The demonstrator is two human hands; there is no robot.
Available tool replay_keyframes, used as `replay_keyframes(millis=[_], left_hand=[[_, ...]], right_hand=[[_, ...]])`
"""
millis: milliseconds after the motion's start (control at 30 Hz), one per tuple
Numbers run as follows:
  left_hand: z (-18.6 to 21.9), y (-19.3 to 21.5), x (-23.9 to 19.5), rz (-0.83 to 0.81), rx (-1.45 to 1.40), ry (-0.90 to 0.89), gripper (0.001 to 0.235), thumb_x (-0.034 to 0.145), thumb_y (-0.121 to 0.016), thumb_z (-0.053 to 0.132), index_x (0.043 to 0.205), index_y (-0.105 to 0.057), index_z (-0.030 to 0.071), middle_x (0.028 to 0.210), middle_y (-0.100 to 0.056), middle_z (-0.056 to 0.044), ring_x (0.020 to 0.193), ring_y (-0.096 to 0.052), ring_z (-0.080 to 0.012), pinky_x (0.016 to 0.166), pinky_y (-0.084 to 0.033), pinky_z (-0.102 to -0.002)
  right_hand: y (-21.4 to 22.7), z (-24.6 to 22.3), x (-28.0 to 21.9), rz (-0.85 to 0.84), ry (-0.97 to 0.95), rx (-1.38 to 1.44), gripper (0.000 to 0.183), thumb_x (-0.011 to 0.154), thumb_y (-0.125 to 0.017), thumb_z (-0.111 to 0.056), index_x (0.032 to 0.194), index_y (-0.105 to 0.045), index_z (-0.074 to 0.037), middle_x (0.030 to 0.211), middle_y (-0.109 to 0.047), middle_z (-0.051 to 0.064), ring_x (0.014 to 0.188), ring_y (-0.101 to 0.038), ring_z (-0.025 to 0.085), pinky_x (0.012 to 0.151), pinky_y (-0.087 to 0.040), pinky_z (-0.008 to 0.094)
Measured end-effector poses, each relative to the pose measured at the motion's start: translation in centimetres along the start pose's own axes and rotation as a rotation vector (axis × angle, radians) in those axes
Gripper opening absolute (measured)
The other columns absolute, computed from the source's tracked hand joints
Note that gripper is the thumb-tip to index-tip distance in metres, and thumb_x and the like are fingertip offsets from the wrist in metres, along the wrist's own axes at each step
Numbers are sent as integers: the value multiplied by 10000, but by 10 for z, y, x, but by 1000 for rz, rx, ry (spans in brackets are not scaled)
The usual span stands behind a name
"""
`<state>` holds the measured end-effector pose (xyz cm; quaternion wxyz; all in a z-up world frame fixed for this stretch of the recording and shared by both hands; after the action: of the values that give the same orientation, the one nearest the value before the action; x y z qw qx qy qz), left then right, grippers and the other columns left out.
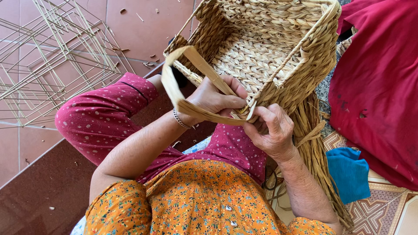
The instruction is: The person weaves a rectangular basket using dried palm leaves, threading and tucking strands along the rim. They use shears to trim excess material and continue weaving the basket's edge.
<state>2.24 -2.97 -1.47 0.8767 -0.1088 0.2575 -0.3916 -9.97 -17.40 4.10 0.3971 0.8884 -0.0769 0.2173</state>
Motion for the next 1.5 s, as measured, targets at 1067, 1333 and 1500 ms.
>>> replay_keyframes(millis=[1067, 1333, 1500], left_hand=[[-2, 6, 12, -146, 33, 137, 269, 782, -841, 117, 1005, -713, 38, 739, -706, -28, 434, -523, -32, 330, -376, -181], [-19, 2, 15, -191, 29, -25, 243, 890, -875, 155, 1029, -756, -6, 872, -774, -33, 694, -697, -35, 578, -560, -190], [-6, 1, 8, -155, 77, 91, 259, 818, -825, 161, 1037, -723, 67, 732, -665, 22, 462, -480, -16, 363, -346, -182]], right_hand=[[2, 18, -13, -3, -322, 348, 347, 940, -790, -130, 1213, -595, -42, 861, -655, -18, 699, -630, 60, 620, -536, 223], [14, -8, 8, -10, 11, -147, 188, 896, -798, -43, 1042, -682, -16, 750, -654, 89, 631, -594, 201, 597, -473, 350], [9, 0, 10, -3, -145, 85, 89, 978, -738, -11, 974, -651, -31, 725, -664, -12, 599, -627, 62, 528, -488, 254]])
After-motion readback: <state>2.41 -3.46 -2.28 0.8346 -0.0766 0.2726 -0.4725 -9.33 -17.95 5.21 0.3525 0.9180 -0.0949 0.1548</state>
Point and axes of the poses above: each hand's wrist, its own x-axis towards the middle knuckle, its own y-axis out of the back of the hand, z = x × y, the point moved 4 cm from there along x, towards the middle knuckle
